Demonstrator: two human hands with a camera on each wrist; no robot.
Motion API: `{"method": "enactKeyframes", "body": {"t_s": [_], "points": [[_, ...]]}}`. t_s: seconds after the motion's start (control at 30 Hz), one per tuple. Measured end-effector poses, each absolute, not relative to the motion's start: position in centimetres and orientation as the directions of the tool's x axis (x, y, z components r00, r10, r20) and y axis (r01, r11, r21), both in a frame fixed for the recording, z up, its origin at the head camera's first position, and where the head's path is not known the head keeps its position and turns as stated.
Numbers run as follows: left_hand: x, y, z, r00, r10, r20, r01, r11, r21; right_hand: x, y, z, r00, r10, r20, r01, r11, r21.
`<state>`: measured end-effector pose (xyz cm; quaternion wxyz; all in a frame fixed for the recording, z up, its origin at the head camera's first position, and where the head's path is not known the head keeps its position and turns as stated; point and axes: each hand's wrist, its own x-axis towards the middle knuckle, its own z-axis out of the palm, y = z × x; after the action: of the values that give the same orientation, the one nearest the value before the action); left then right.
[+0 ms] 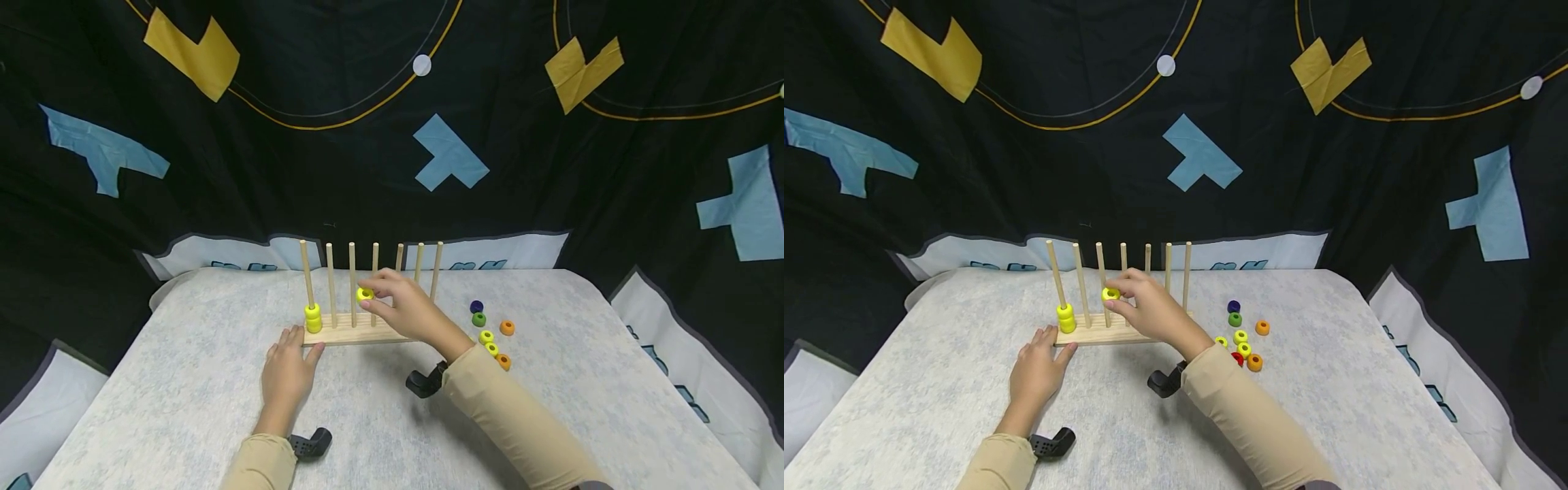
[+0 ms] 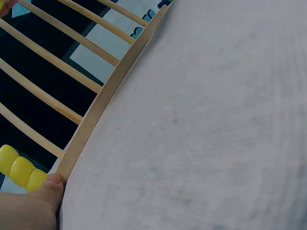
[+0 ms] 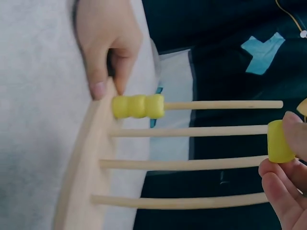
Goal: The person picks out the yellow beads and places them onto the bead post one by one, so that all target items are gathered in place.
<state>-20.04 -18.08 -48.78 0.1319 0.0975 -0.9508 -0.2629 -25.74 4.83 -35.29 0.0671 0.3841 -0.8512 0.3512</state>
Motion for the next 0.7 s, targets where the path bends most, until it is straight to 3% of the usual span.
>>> {"method": "enactKeyframes", "body": {"t_s": [0.7], "points": [[-20.1,-18.5,-49.3,-0.946,-0.245,0.213,-0.101,0.845,0.525,-27.4,2.3,-30.6,-0.648,-0.488,0.584,-0.761,0.433,-0.483]]}}
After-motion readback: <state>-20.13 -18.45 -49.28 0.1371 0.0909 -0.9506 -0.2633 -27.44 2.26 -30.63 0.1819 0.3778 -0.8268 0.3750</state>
